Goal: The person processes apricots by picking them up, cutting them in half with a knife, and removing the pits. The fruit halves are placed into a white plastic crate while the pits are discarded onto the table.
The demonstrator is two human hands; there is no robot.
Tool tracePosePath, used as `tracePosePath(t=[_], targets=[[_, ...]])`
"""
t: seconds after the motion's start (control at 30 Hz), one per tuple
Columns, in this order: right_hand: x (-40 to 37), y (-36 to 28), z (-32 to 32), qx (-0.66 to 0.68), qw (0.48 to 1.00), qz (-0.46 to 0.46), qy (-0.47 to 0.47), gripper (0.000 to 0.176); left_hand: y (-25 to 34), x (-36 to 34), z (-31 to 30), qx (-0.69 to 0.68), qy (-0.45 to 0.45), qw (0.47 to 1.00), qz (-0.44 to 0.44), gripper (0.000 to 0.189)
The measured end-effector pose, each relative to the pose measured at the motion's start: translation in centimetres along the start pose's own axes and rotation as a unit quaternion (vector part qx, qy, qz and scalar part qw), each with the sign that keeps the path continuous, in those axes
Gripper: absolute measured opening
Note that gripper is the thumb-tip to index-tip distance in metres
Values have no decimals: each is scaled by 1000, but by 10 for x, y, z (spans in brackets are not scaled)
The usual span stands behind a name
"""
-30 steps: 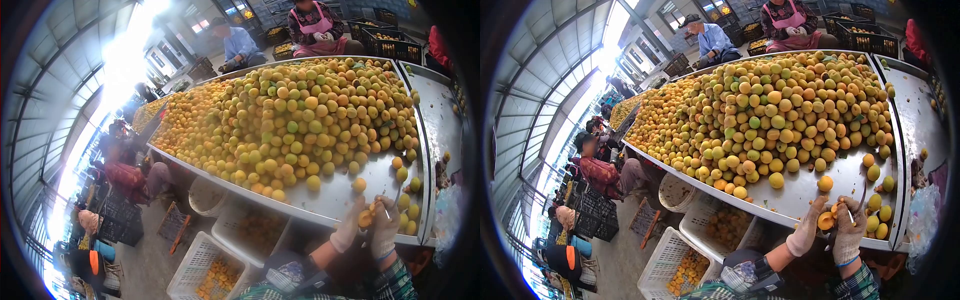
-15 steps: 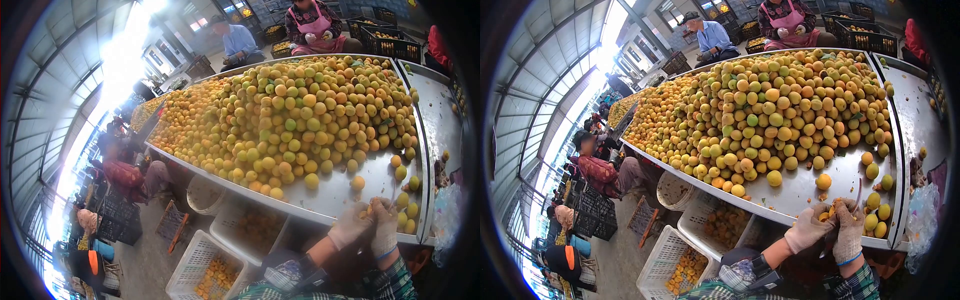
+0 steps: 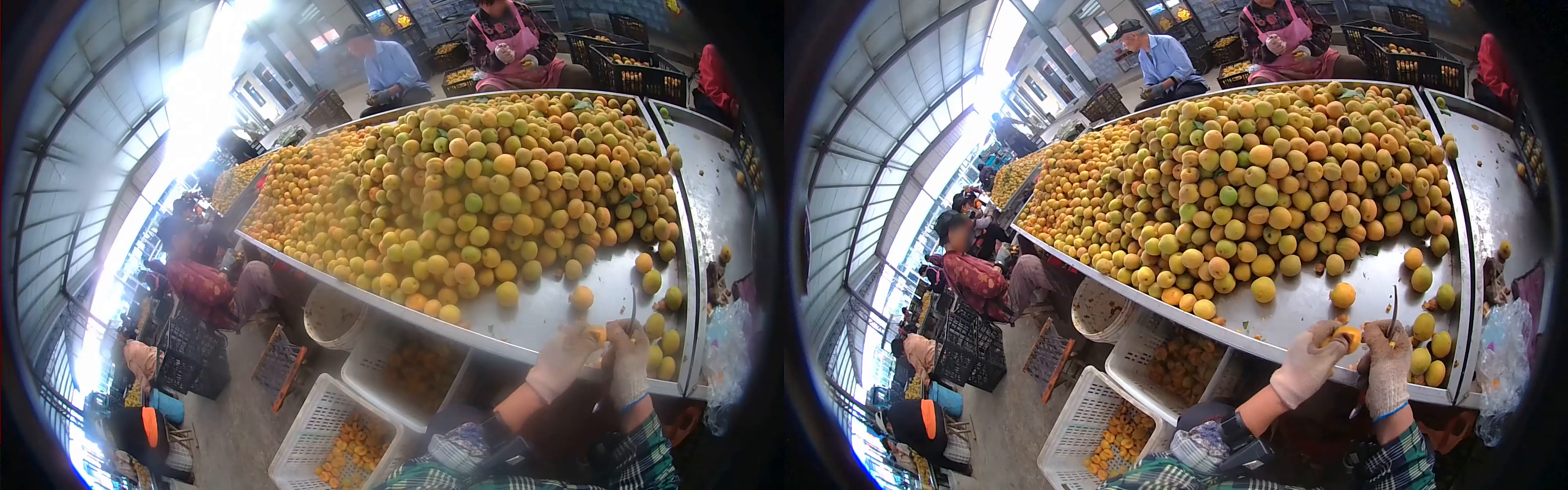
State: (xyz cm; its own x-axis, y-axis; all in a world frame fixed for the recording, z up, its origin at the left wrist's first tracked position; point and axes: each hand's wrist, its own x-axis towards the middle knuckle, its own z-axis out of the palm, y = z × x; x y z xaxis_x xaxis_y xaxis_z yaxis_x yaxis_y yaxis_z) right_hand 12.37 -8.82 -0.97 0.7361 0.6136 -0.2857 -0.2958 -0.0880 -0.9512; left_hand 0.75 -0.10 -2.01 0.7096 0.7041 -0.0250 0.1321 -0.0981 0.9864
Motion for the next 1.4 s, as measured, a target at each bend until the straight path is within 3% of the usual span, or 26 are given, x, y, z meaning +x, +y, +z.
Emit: tracePosePath(t=[0.03, 0.1, 0.17, 0.23, 0.3, 0.43, 0.6, 0.63, 0.7, 0.77, 0.83, 0.93, 1.0, 1.13, 1.4], targets=[[0, 2, 4, 5, 1000, -1, 6, 19, 5, -1, -4, -97, 9, 995, -2, 22], [1, 6, 9, 12, 1000, -3, 10, 23, 18, -6, -19, -110, -6, 994, -23, 21], [4, 11, 10, 17, 1000, 3, 6, 36, 29, -12, -30, -235, 60, 969, -45, 20], [11, 14, 8, 36, 999, 21, -4, 39, 17, -18, -55, -152, 111, 980, 71, 19], [10, 10, 8, 55, 998, 36, -15, 43, 42, -36, -81, -222, 173, 959, 39, 23], [-9, -12, 4, 142, 985, 81, -59, 38, 19, -83, -152, -86, 278, 954, 70, 25], [-18, -19, -1, 137, 983, 80, -89, 36, -58, -179, -237, 169, 409, 893, -87, 28], [-23, -25, 1, 128, 985, 85, -80, 36, -77, -201, -253, 246, 413, 866, -139, 30], [-27, -28, 2, 119, 986, 88, -72, 36, -93, -241, -275, 470, 322, 782, -253, 33], [-22, -22, 1, 117, 988, 92, -50, 29, -102, -278, -280, 441, 346, 741, -369, 39], [-13, -10, 0, 116, 989, 81, -49, 28, -162, -327, -308, 361, 379, 720, -457, 47], [-4, -1, -10, 123, 988, 74, -62, 26, -171, -364, -293, 337, 415, 688, -491, 51], [-5, -2, -12, 130, 985, 79, -78, 25, -176, -378, -285, 355, 405, 634, -555, 48], [-7, -8, -9, 141, 984, 75, -76, 27, -185, -380, -279, 388, 333, 644, -569, 46], [-10, -9, -10, 160, 982, 64, -71, 24, -174, -345, -268, 377, 271, 641, -611, 46]])
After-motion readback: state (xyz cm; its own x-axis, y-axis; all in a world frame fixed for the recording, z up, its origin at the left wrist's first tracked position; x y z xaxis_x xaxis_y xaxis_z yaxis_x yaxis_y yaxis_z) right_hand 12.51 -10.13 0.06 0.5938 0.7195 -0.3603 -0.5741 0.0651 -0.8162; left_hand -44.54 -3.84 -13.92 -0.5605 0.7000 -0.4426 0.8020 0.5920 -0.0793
